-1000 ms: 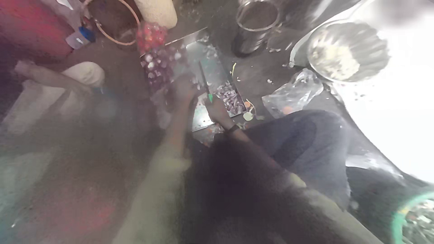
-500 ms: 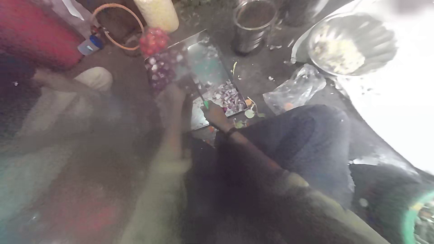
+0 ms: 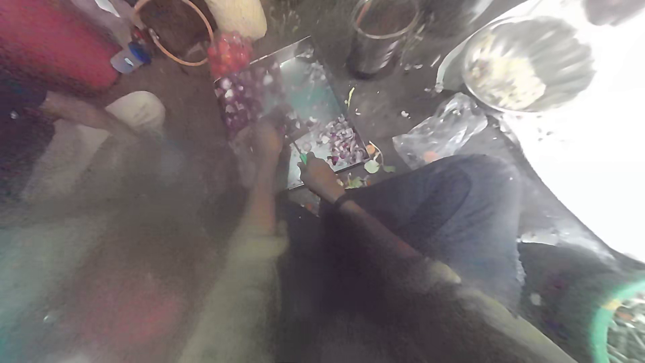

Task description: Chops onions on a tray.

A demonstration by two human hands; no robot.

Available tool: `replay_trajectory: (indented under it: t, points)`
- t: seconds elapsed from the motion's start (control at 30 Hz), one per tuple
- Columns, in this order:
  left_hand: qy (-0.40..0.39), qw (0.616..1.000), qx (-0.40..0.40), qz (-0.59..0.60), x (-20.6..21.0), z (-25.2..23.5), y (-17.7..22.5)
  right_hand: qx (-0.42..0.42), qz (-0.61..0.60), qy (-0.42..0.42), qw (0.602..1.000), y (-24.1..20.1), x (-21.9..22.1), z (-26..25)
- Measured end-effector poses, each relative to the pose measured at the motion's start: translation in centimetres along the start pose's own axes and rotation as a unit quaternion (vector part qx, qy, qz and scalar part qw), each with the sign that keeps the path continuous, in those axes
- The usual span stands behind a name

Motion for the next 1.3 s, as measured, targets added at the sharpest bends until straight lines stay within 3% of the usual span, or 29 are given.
replay_trajectory:
  t: [0.37, 0.77, 1.03, 1.17, 1.3]
  points:
    - [-0.009, 0.999, -0.048, 0.003, -0.6, 0.5, 0.4, 0.014, -0.064, -0.03, 0.997, -0.2, -0.1, 0.3]
    - [0.004, 1.0, 0.014, 0.002, 0.3, -0.5, 0.2, 0.004, -0.066, -0.026, 0.997, 0.0, -0.6, 0.8]
    - [-0.023, 1.0, -0.008, 0.009, 0.3, -0.5, 0.4, -0.008, -0.082, -0.038, 0.996, -0.1, 0.0, 0.3]
    - [-0.012, 1.0, -0.015, 0.011, 0.4, -0.8, -0.2, 0.006, -0.003, -0.076, 0.997, -1.9, 0.3, -3.8]
    - [-0.01, 0.999, -0.025, 0.021, 0.2, -0.8, 0.1, 0.011, 0.075, 0.002, 0.997, -2.7, 0.3, -5.3]
Point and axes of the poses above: each hand's wrist, its own z-axis away from the middle knuckle, its own x-axis out of the palm, y = z × x, the point moved 4 cm from there along -z, towards the middle knuckle, and after that the axes turned 3 degrees about z, right-handed, at the moved point
